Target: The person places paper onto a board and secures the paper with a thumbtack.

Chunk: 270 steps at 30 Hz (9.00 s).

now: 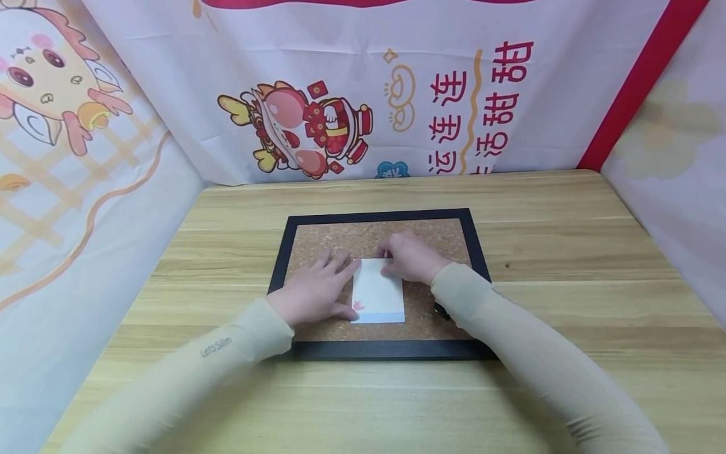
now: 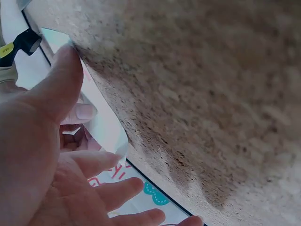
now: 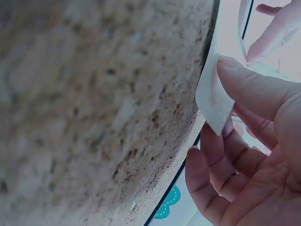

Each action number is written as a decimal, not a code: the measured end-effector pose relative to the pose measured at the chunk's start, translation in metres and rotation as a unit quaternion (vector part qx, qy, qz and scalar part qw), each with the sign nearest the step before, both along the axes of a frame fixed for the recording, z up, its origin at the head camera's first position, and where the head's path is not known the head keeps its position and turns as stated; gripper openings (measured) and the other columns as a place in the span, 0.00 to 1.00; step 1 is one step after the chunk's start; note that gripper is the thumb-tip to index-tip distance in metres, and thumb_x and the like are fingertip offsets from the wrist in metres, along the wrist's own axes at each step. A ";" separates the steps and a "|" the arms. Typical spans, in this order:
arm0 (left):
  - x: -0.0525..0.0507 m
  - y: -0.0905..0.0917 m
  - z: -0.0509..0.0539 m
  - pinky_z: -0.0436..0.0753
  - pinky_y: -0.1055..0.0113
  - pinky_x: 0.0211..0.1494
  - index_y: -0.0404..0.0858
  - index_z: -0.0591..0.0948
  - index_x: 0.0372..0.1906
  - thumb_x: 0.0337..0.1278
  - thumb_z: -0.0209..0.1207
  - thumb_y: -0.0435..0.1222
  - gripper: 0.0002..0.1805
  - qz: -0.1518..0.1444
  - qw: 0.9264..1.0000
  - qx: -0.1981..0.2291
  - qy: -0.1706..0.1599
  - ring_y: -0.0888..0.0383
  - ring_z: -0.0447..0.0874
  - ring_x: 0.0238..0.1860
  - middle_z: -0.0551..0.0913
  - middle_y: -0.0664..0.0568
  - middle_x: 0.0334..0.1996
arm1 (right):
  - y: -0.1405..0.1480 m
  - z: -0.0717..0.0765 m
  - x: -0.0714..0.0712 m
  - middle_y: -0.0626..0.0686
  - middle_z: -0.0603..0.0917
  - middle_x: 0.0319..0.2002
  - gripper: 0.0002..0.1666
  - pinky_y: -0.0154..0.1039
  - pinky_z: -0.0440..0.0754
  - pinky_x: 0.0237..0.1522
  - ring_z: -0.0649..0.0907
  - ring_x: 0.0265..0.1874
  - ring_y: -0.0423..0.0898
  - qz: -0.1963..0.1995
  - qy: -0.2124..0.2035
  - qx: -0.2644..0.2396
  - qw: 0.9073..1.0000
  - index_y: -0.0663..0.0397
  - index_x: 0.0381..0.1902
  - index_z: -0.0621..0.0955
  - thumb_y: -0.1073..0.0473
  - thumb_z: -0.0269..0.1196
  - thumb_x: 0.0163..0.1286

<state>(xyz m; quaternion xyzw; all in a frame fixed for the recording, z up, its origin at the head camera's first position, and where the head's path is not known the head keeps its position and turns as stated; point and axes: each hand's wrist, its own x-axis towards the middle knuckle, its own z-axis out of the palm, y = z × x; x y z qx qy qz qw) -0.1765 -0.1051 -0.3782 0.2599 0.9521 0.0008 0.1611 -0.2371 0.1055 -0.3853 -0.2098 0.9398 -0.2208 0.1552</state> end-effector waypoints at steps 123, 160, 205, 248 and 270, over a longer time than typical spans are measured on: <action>-0.002 0.017 0.003 0.59 0.40 0.70 0.41 0.45 0.80 0.58 0.61 0.59 0.56 0.037 0.995 -0.053 -0.083 0.32 0.37 0.75 0.37 0.39 0.79 | 0.193 0.017 0.019 0.52 0.81 0.25 0.12 0.42 0.75 0.28 0.77 0.27 0.49 -0.144 -0.001 0.037 0.989 0.67 0.36 0.83 0.60 0.63 0.71; -0.003 0.017 0.002 0.61 0.40 0.69 0.41 0.44 0.80 0.58 0.60 0.60 0.56 0.035 0.994 -0.069 -0.079 0.33 0.39 0.76 0.38 0.39 0.79 | 0.040 0.043 0.101 0.59 0.88 0.40 0.18 0.41 0.85 0.30 0.89 0.33 0.50 0.285 0.550 -0.178 0.764 0.65 0.42 0.86 0.65 0.49 0.79; -0.003 0.019 0.002 0.61 0.43 0.70 0.44 0.43 0.80 0.57 0.57 0.63 0.56 0.037 0.993 -0.080 -0.079 0.34 0.38 0.76 0.38 0.40 0.79 | 0.004 0.058 0.119 0.67 0.87 0.33 0.13 0.40 0.85 0.26 0.89 0.28 0.54 0.387 0.681 -0.246 0.571 0.72 0.33 0.85 0.71 0.56 0.73; -0.002 0.019 0.002 0.60 0.40 0.69 0.44 0.43 0.80 0.58 0.60 0.60 0.56 0.048 0.993 -0.061 -0.091 0.34 0.37 0.76 0.37 0.40 0.79 | 0.035 0.000 0.033 0.48 0.88 0.37 0.07 0.46 0.83 0.42 0.85 0.38 0.44 0.012 0.082 -0.127 0.988 0.52 0.38 0.90 0.67 0.68 0.65; -0.002 0.022 0.001 0.61 0.40 0.69 0.44 0.42 0.80 0.58 0.58 0.62 0.56 0.052 0.992 -0.078 -0.088 0.34 0.37 0.76 0.37 0.41 0.79 | 0.001 0.006 -0.015 0.53 0.87 0.32 0.05 0.39 0.83 0.35 0.84 0.28 0.45 -0.001 -0.224 -0.054 0.973 0.56 0.38 0.88 0.65 0.66 0.68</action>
